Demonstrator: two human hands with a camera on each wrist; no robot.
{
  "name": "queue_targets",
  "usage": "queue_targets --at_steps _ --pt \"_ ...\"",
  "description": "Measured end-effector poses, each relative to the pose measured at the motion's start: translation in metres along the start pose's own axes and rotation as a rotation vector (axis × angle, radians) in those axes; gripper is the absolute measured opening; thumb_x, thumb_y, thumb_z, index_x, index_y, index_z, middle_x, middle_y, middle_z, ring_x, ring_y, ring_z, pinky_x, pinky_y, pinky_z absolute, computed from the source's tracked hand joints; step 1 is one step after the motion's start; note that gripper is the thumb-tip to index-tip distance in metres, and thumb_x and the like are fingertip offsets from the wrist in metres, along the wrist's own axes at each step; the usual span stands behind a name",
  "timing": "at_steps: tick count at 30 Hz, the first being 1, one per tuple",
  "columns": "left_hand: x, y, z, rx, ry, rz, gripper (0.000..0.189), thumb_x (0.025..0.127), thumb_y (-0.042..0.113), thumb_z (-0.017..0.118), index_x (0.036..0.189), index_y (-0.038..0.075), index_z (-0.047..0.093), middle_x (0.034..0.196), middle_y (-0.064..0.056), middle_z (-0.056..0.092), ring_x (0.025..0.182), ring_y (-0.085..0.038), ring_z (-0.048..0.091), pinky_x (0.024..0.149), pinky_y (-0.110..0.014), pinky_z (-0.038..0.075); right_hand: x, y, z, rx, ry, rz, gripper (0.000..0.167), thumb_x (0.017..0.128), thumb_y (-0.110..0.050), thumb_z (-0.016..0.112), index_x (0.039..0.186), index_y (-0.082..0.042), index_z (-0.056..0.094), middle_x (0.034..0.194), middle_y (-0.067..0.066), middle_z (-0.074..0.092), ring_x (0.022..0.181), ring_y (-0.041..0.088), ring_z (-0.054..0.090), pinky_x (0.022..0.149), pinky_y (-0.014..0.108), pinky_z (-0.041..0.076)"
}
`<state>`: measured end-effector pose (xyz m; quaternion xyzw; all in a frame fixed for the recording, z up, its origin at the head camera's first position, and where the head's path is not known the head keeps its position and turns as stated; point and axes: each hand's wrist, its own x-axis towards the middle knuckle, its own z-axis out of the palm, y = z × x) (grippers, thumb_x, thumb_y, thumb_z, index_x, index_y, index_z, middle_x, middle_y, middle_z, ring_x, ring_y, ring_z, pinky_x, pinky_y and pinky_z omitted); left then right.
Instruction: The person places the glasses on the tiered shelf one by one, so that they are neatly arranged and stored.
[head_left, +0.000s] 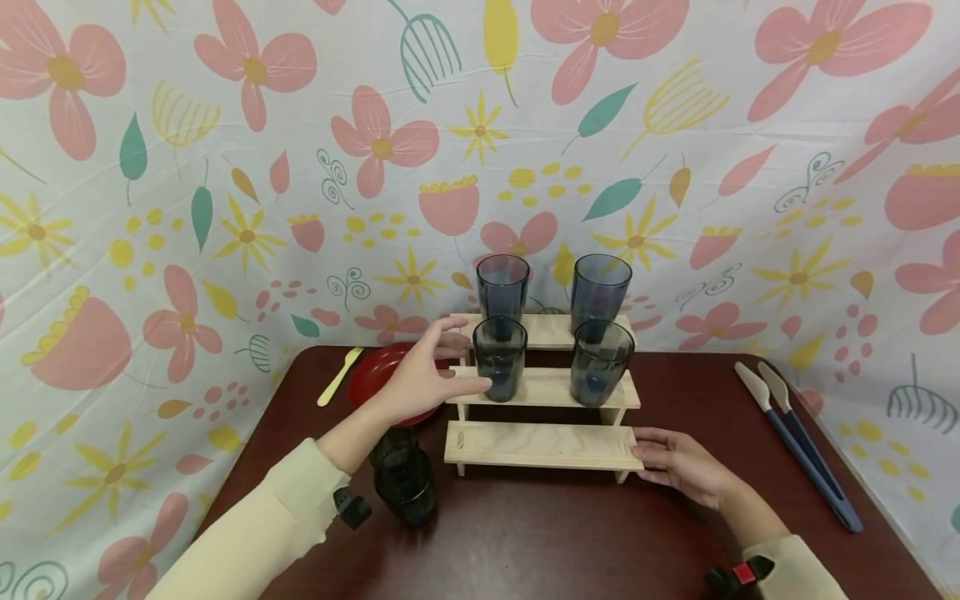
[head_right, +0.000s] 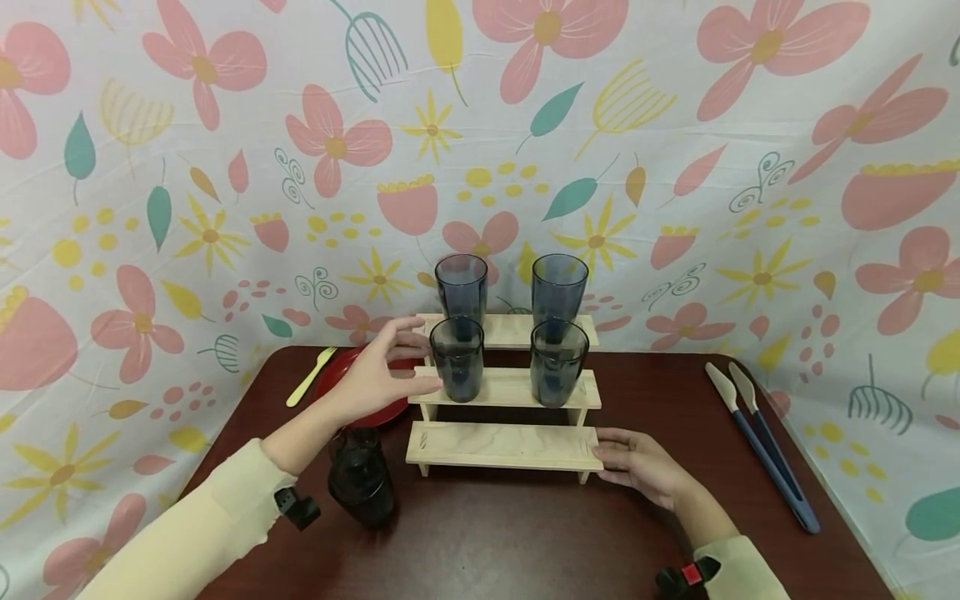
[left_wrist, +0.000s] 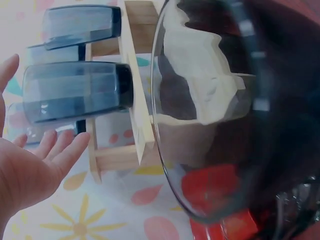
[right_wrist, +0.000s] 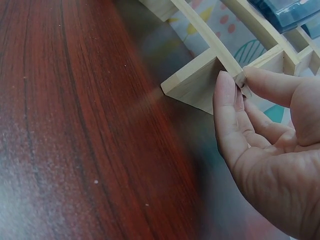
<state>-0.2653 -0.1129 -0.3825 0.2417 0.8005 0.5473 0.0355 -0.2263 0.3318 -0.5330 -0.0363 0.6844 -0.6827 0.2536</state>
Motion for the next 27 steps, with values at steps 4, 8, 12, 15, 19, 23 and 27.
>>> queue_targets --at_steps 4,8,12,15,19,23,27 --pt "-0.017 -0.002 -0.01 0.004 0.008 0.021 0.088 0.085 0.023 0.089 0.156 0.021 0.039 0.14 -0.007 0.054 0.132 -0.03 0.055 0.106 -0.055 0.048 -0.001 0.0 0.001 0.006 -0.001 -0.004 0.071 0.108 -0.017 0.058 0.156 0.017 0.017 0.126 0.005 0.062 0.111 0.015 0.066 0.094 0.038 0.056" --pt "-0.037 -0.008 -0.018 0.008 0.017 0.036 0.082 0.084 0.021 0.09 0.151 0.026 0.044 0.139 -0.003 0.055 0.13 -0.024 0.056 0.105 -0.053 0.049 -0.001 -0.001 0.001 0.01 0.0 -0.006 0.07 0.108 -0.016 0.057 0.155 0.018 0.017 0.124 0.005 0.064 0.11 0.015 0.066 0.093 0.037 0.056" --pt "-0.059 -0.019 -0.026 0.018 0.001 0.042 0.078 0.084 0.024 0.09 0.148 0.028 0.046 0.138 -0.001 0.056 0.128 -0.022 0.057 0.104 -0.053 0.05 -0.001 -0.001 0.002 0.007 0.0 -0.006 0.07 0.108 -0.016 0.058 0.155 0.018 0.018 0.124 0.005 0.064 0.11 0.015 0.066 0.094 0.037 0.056" --pt "-0.075 -0.03 -0.03 0.029 -0.022 0.044 0.076 0.084 0.024 0.09 0.147 0.027 0.048 0.138 -0.001 0.057 0.127 -0.022 0.058 0.103 -0.049 0.051 -0.001 -0.001 0.002 0.005 -0.001 -0.002 0.071 0.109 -0.017 0.057 0.156 0.017 0.017 0.125 0.006 0.063 0.11 0.015 0.066 0.094 0.037 0.056" --pt "-0.095 -0.045 -0.032 0.041 -0.049 0.035 0.074 0.084 0.021 0.09 0.147 0.025 0.05 0.138 -0.001 0.059 0.126 -0.025 0.059 0.101 -0.046 0.052 -0.001 -0.001 0.002 0.005 0.001 -0.001 0.071 0.109 -0.017 0.057 0.156 0.017 0.016 0.125 0.005 0.063 0.111 0.015 0.066 0.094 0.037 0.056" --pt "-0.112 -0.056 -0.031 0.066 -0.064 -0.006 0.075 0.084 0.017 0.089 0.147 0.029 0.051 0.138 0.001 0.058 0.127 -0.025 0.058 0.101 -0.046 0.051 -0.001 -0.001 0.002 0.006 0.003 0.001 0.072 0.108 -0.017 0.058 0.156 0.017 0.016 0.126 0.005 0.063 0.111 0.015 0.066 0.094 0.038 0.056" --pt "-0.124 -0.063 -0.029 0.091 -0.072 -0.037 0.074 0.084 0.02 0.09 0.147 0.032 0.052 0.139 -0.003 0.059 0.126 -0.024 0.057 0.1 -0.048 0.05 -0.001 -0.001 0.001 0.007 0.007 0.0 0.073 0.108 -0.018 0.058 0.156 0.017 0.016 0.127 0.005 0.062 0.111 0.015 0.066 0.094 0.038 0.056"
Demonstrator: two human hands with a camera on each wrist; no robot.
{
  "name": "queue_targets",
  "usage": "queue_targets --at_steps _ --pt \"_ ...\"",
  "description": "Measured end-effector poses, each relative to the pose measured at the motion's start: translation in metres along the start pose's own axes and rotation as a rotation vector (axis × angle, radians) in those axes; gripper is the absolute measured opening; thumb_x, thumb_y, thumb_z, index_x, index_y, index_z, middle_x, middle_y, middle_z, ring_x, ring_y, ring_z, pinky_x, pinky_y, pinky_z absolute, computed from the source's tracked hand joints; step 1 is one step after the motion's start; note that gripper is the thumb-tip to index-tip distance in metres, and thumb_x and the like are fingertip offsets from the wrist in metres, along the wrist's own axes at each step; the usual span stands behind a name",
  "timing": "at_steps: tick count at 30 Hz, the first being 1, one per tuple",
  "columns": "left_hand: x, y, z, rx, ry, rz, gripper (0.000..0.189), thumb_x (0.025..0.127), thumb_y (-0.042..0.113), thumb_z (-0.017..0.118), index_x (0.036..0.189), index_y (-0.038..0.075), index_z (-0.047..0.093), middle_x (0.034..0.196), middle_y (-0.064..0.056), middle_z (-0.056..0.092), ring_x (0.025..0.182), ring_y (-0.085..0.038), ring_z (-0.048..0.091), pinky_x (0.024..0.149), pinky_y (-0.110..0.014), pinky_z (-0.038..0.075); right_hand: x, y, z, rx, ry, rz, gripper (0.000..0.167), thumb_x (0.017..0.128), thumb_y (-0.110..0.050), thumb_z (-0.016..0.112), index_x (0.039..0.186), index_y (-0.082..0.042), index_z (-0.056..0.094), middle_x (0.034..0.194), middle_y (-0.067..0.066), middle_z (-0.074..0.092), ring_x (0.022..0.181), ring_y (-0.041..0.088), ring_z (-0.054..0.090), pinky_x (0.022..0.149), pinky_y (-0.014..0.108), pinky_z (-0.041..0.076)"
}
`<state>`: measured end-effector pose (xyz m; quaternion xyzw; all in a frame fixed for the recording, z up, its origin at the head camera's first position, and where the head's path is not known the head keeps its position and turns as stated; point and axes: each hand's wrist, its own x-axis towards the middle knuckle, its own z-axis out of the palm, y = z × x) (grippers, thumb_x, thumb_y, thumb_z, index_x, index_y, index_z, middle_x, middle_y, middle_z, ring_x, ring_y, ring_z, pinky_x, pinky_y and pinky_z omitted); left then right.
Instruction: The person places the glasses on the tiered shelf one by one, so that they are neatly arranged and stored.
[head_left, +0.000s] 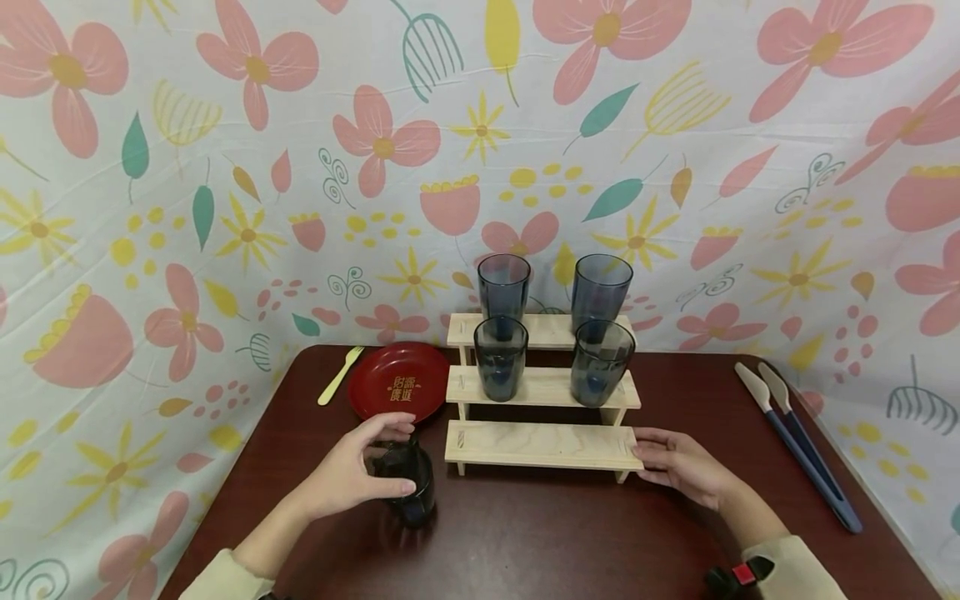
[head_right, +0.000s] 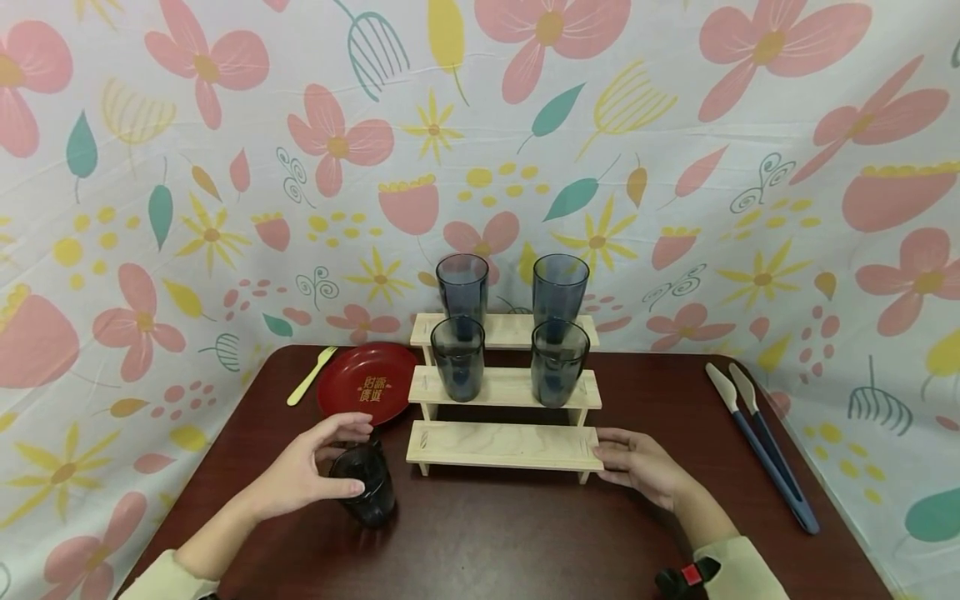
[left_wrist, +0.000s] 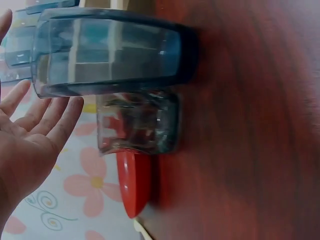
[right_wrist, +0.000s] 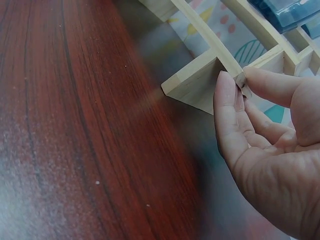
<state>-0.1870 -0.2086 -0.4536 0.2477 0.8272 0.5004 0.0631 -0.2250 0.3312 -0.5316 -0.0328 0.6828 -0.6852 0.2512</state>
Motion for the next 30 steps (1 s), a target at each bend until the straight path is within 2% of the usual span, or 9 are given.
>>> queue_targets --at_steps 6,12,16,21,24,30 --pt "-0.011 -0.01 0.006 0.024 -0.003 0.026 0.078 0.078 0.031 0.094 0.145 0.028 0.054 0.139 -0.004 0.061 0.124 -0.025 0.058 0.101 -0.039 0.051 0.0 0.0 0.0 0.007 -0.003 -0.005 0.073 0.108 -0.017 0.058 0.156 0.018 0.015 0.125 0.005 0.063 0.11 0.014 0.066 0.094 0.037 0.056" --pt "-0.014 -0.018 0.011 0.015 0.012 0.058 0.086 0.074 0.034 0.097 0.145 0.013 0.056 0.139 -0.004 0.061 0.121 -0.029 0.061 0.1 -0.036 0.052 -0.001 0.001 0.0 0.006 0.001 -0.006 0.073 0.108 -0.017 0.058 0.156 0.018 0.016 0.124 0.004 0.065 0.11 0.014 0.066 0.094 0.037 0.056" --pt "-0.016 -0.02 0.013 0.007 0.009 0.037 0.088 0.072 0.035 0.098 0.146 0.013 0.055 0.135 -0.006 0.062 0.116 -0.032 0.063 0.099 -0.035 0.053 0.0 0.001 0.0 0.008 0.002 -0.005 0.072 0.108 -0.017 0.059 0.156 0.018 0.016 0.125 0.004 0.064 0.111 0.014 0.066 0.094 0.038 0.056" --pt "-0.018 -0.022 0.015 0.039 0.022 0.004 0.087 0.071 0.039 0.098 0.144 0.016 0.057 0.133 -0.004 0.063 0.114 -0.026 0.065 0.098 -0.032 0.053 0.0 0.001 -0.001 0.011 0.002 -0.005 0.071 0.108 -0.017 0.058 0.156 0.017 0.018 0.124 0.004 0.064 0.11 0.014 0.066 0.094 0.037 0.057" --pt "-0.019 -0.022 0.016 0.046 0.039 -0.002 0.084 0.071 0.041 0.098 0.141 0.017 0.059 0.132 -0.002 0.064 0.114 -0.024 0.066 0.098 -0.031 0.053 0.0 0.001 -0.001 0.012 -0.002 -0.009 0.071 0.108 -0.017 0.058 0.155 0.017 0.018 0.124 0.005 0.065 0.11 0.014 0.066 0.093 0.037 0.057" --pt "-0.019 -0.021 0.019 0.012 0.072 0.014 0.082 0.067 0.04 0.1 0.136 0.014 0.063 0.127 -0.003 0.067 0.111 -0.028 0.067 0.096 -0.03 0.055 0.0 0.002 -0.001 0.016 -0.007 -0.014 0.07 0.108 -0.016 0.058 0.154 0.018 0.019 0.123 0.004 0.066 0.11 0.013 0.066 0.094 0.037 0.056"
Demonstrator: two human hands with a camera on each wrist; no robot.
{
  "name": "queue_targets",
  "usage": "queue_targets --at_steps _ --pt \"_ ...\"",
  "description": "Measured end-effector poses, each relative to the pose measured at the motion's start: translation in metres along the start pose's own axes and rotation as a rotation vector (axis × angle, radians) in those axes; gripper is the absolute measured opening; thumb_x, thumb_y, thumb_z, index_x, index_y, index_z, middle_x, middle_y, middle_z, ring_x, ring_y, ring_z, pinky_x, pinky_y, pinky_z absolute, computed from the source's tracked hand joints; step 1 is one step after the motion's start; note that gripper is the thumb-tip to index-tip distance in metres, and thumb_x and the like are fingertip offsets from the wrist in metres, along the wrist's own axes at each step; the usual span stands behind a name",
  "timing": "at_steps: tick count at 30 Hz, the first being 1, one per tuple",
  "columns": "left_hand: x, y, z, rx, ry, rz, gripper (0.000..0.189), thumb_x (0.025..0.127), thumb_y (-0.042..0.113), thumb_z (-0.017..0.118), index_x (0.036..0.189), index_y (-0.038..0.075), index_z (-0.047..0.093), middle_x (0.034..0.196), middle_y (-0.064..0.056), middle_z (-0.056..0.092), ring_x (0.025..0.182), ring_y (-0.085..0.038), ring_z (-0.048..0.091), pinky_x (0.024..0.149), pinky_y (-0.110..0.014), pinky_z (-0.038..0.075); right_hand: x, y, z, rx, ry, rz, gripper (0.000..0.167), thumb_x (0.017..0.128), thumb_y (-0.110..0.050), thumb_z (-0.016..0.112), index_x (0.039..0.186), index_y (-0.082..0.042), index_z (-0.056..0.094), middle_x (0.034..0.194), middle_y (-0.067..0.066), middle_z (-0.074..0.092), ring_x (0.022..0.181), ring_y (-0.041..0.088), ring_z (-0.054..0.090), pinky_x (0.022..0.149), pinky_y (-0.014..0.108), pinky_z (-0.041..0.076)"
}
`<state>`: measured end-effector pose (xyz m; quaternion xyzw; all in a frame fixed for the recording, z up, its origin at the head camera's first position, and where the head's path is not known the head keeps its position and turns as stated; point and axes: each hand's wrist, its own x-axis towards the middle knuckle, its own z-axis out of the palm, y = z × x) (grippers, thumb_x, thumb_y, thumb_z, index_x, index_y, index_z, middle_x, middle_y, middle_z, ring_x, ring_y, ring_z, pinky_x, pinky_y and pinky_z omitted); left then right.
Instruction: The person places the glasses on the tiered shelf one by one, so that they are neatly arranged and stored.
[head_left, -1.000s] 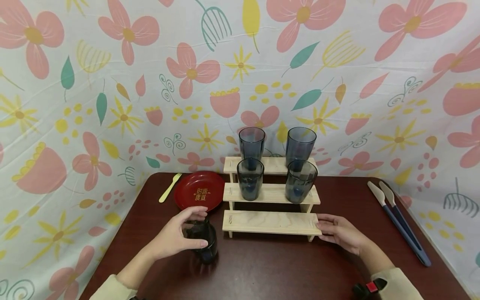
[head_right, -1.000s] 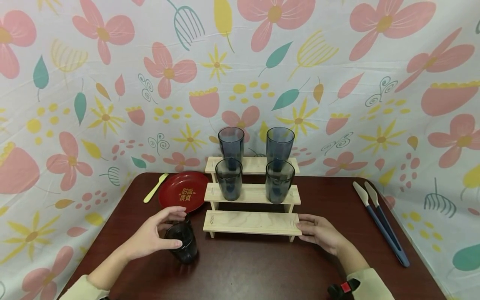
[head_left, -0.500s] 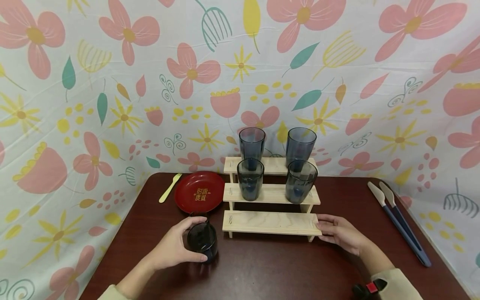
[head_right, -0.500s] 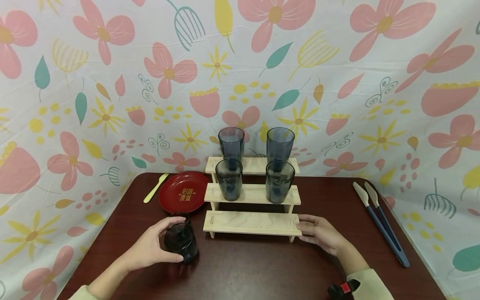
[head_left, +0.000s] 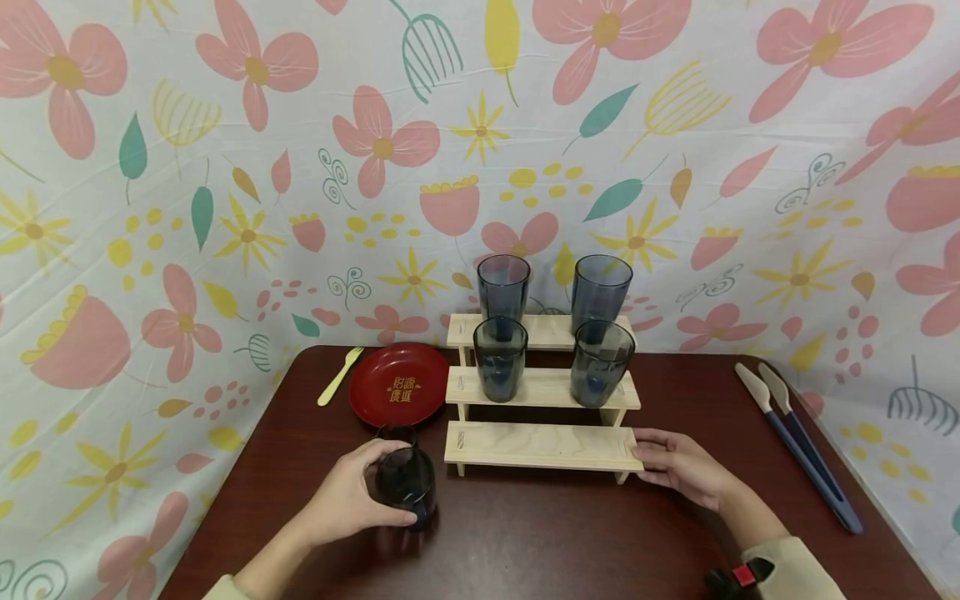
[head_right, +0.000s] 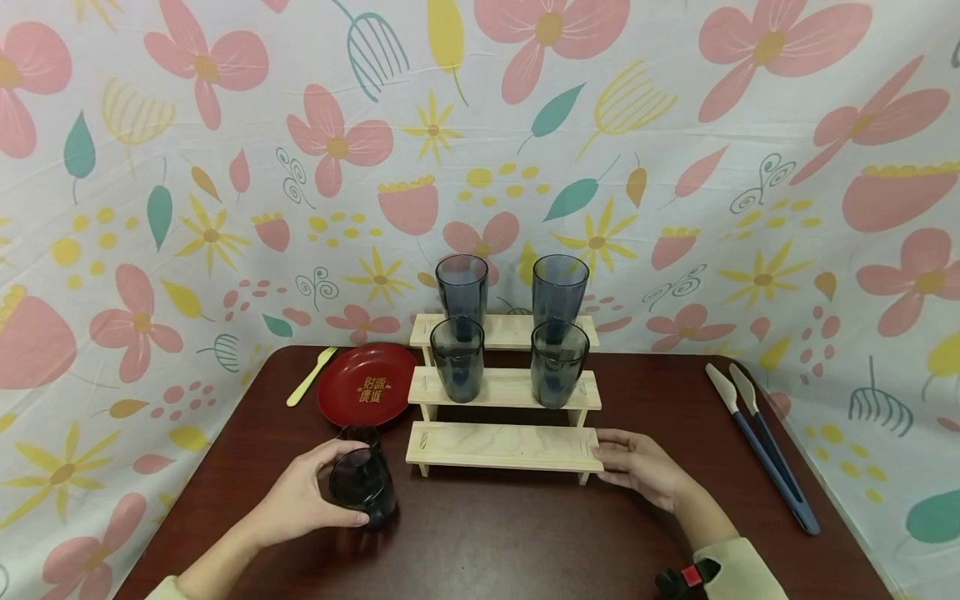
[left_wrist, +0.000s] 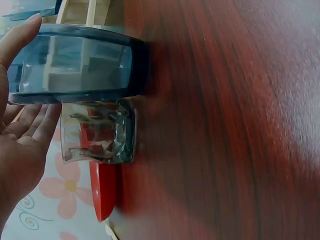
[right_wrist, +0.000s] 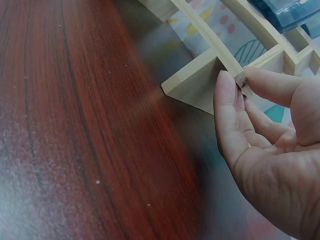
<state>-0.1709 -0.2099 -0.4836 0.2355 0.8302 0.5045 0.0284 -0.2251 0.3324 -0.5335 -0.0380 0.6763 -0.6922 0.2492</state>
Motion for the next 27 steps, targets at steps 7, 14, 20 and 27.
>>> queue_targets --at_steps 7,14,20,27 --pt "0.003 0.013 0.005 -0.059 0.046 0.005 0.077 0.064 0.034 0.102 0.13 0.021 0.065 0.124 0.001 0.068 0.105 -0.026 0.07 0.093 -0.03 0.056 0.0 0.0 0.0 -0.003 0.002 0.007 0.071 0.108 -0.016 0.058 0.155 0.018 0.018 0.124 0.005 0.065 0.111 0.014 0.066 0.094 0.037 0.056" --pt "0.009 0.032 0.014 -0.124 0.08 -0.018 0.079 0.066 0.028 0.102 0.134 0.02 0.062 0.12 0.002 0.07 0.101 -0.024 0.069 0.089 -0.033 0.057 0.0 0.0 0.0 -0.003 -0.003 0.004 0.071 0.108 -0.016 0.058 0.156 0.017 0.017 0.124 0.005 0.065 0.111 0.014 0.066 0.093 0.037 0.057" --pt "0.019 0.047 0.023 -0.201 0.117 -0.012 0.08 0.067 0.021 0.101 0.136 0.017 0.06 0.123 0.002 0.07 0.107 -0.024 0.068 0.091 -0.033 0.057 0.0 0.001 -0.001 -0.008 -0.006 -0.001 0.07 0.108 -0.016 0.058 0.155 0.018 0.018 0.123 0.004 0.066 0.111 0.014 0.066 0.094 0.037 0.056" --pt "0.036 0.059 0.037 -0.188 0.139 -0.005 0.078 0.066 0.024 0.102 0.135 0.028 0.063 0.123 0.006 0.069 0.108 -0.02 0.067 0.093 -0.035 0.056 0.0 0.0 0.001 -0.003 0.007 0.006 0.072 0.107 -0.016 0.059 0.155 0.019 0.017 0.123 0.003 0.065 0.11 0.014 0.067 0.094 0.036 0.056"
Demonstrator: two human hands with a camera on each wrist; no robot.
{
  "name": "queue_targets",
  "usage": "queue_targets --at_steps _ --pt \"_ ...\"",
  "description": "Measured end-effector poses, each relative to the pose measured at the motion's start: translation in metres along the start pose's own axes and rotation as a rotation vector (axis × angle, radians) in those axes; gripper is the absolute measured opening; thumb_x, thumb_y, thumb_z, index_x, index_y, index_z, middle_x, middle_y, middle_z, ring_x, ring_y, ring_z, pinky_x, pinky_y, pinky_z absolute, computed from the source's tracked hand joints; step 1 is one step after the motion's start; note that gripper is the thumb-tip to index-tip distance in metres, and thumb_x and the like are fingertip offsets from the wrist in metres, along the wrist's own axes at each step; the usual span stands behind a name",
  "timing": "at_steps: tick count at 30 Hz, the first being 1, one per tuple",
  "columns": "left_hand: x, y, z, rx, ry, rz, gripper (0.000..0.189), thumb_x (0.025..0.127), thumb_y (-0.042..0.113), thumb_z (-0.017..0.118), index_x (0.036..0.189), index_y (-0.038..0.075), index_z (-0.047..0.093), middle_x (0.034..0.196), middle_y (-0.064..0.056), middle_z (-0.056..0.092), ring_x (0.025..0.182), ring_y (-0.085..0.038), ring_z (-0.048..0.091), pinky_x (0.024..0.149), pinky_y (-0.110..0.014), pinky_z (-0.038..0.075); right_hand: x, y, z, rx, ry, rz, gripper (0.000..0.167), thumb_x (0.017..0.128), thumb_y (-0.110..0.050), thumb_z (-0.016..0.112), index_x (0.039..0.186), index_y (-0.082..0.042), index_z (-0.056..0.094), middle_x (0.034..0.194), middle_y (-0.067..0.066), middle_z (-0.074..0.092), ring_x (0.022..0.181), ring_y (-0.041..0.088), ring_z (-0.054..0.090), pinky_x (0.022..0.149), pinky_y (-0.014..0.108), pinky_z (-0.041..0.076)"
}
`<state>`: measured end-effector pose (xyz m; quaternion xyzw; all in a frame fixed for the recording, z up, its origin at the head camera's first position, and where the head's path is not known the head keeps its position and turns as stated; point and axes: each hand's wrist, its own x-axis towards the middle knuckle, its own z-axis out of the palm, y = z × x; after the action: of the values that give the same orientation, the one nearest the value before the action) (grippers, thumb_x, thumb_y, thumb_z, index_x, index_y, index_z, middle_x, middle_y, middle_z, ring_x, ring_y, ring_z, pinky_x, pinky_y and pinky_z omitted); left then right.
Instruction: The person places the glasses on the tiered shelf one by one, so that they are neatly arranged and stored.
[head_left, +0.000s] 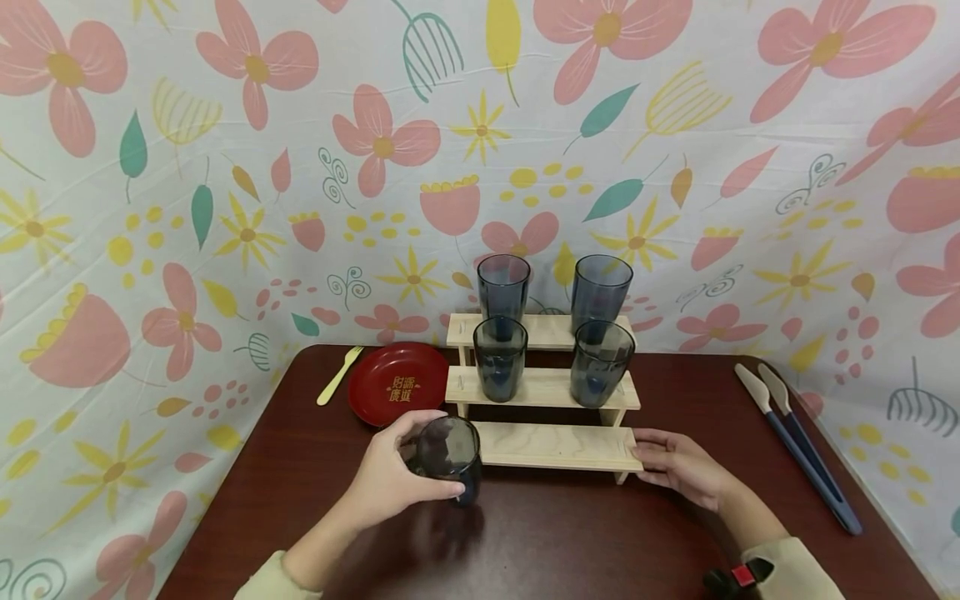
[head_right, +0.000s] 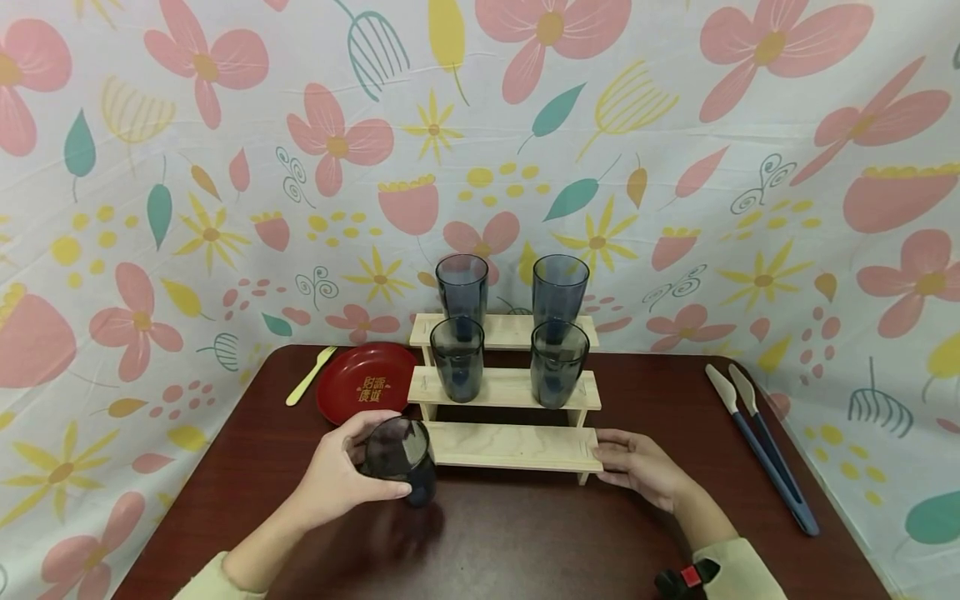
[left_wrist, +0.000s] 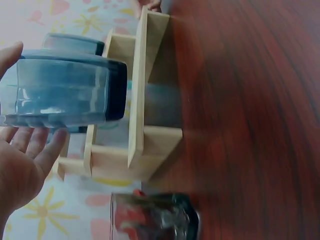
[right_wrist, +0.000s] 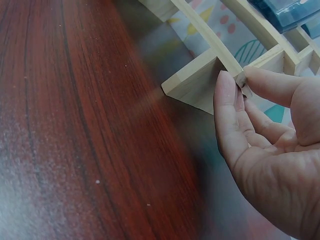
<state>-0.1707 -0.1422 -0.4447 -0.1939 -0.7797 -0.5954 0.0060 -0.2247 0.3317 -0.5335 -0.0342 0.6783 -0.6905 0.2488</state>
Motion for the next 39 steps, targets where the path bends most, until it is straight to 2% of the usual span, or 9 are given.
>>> queue_targets --at_steps 4,7,10,13,17,23,28,33,39 --pt "0.01 0.002 0.013 0.014 -0.016 0.025 0.078 0.068 0.028 0.101 0.136 0.027 0.064 0.122 0.007 0.069 0.108 -0.019 0.066 0.091 -0.036 0.056 -0.001 -0.002 0.001 -0.003 -0.009 -0.004 0.071 0.108 -0.016 0.059 0.154 0.019 0.017 0.123 0.003 0.066 0.11 0.013 0.067 0.094 0.037 0.056" --pt "0.019 0.003 0.025 -0.029 -0.032 0.052 0.078 0.068 0.026 0.101 0.137 0.024 0.064 0.123 0.002 0.068 0.109 -0.024 0.066 0.092 -0.039 0.057 -0.001 -0.003 0.001 0.0 -0.013 -0.009 0.07 0.108 -0.015 0.058 0.155 0.018 0.018 0.123 0.003 0.066 0.11 0.013 0.066 0.094 0.037 0.056" --pt "0.028 0.005 0.039 -0.07 -0.038 0.06 0.078 0.067 0.023 0.101 0.136 0.026 0.064 0.123 0.001 0.068 0.111 -0.024 0.065 0.093 -0.044 0.057 -0.001 -0.003 0.001 -0.001 -0.015 -0.011 0.069 0.108 -0.016 0.058 0.155 0.017 0.019 0.123 0.004 0.066 0.11 0.013 0.066 0.094 0.037 0.056" --pt "0.037 0.006 0.055 -0.081 -0.037 0.056 0.077 0.067 0.024 0.101 0.135 0.028 0.065 0.123 0.004 0.067 0.115 -0.02 0.062 0.095 -0.044 0.056 -0.001 -0.003 0.0 -0.002 -0.013 -0.008 0.07 0.108 -0.016 0.058 0.155 0.017 0.018 0.123 0.003 0.065 0.11 0.013 0.066 0.094 0.036 0.056" --pt "0.049 0.007 0.076 -0.087 -0.037 0.077 0.077 0.067 0.025 0.101 0.135 0.025 0.064 0.121 0.002 0.068 0.11 -0.017 0.066 0.096 -0.043 0.056 -0.001 -0.002 0.001 -0.003 -0.01 -0.004 0.072 0.108 -0.016 0.058 0.156 0.017 0.017 0.124 0.004 0.064 0.11 0.014 0.066 0.093 0.036 0.057" --pt "0.064 0.007 0.105 -0.059 -0.037 0.119 0.08 0.069 0.028 0.1 0.139 0.019 0.061 0.12 0.004 0.067 0.109 -0.014 0.066 0.092 -0.036 0.057 -0.002 -0.003 0.002 -0.004 -0.007 0.003 0.073 0.108 -0.017 0.059 0.157 0.016 0.017 0.126 0.005 0.063 0.111 0.015 0.066 0.094 0.037 0.056" --pt "0.074 0.007 0.125 -0.045 -0.032 0.139 0.08 0.07 0.029 0.1 0.14 0.024 0.06 0.121 0.007 0.067 0.11 -0.01 0.064 0.093 -0.031 0.055 -0.002 -0.002 0.001 -0.011 -0.008 0.005 0.073 0.108 -0.018 0.058 0.157 0.016 0.015 0.127 0.004 0.063 0.111 0.015 0.066 0.094 0.036 0.056" --pt "0.081 0.009 0.142 -0.026 -0.023 0.163 0.083 0.069 0.03 0.1 0.142 0.02 0.06 0.122 0.006 0.067 0.113 -0.008 0.062 0.097 -0.031 0.052 -0.003 -0.001 0.0 -0.02 -0.012 -0.004 0.073 0.108 -0.018 0.058 0.157 0.017 0.015 0.126 0.002 0.064 0.11 0.015 0.066 0.094 0.036 0.057" --pt "0.085 0.009 0.162 0.041 0.001 0.152 0.083 0.069 0.039 0.099 0.142 0.025 0.06 0.127 0.011 0.062 0.116 -0.004 0.058 0.099 -0.029 0.05 -0.004 -0.002 0.001 -0.012 -0.026 -0.007 0.071 0.109 -0.018 0.057 0.157 0.016 0.017 0.126 0.002 0.064 0.109 0.015 0.067 0.094 0.036 0.057"
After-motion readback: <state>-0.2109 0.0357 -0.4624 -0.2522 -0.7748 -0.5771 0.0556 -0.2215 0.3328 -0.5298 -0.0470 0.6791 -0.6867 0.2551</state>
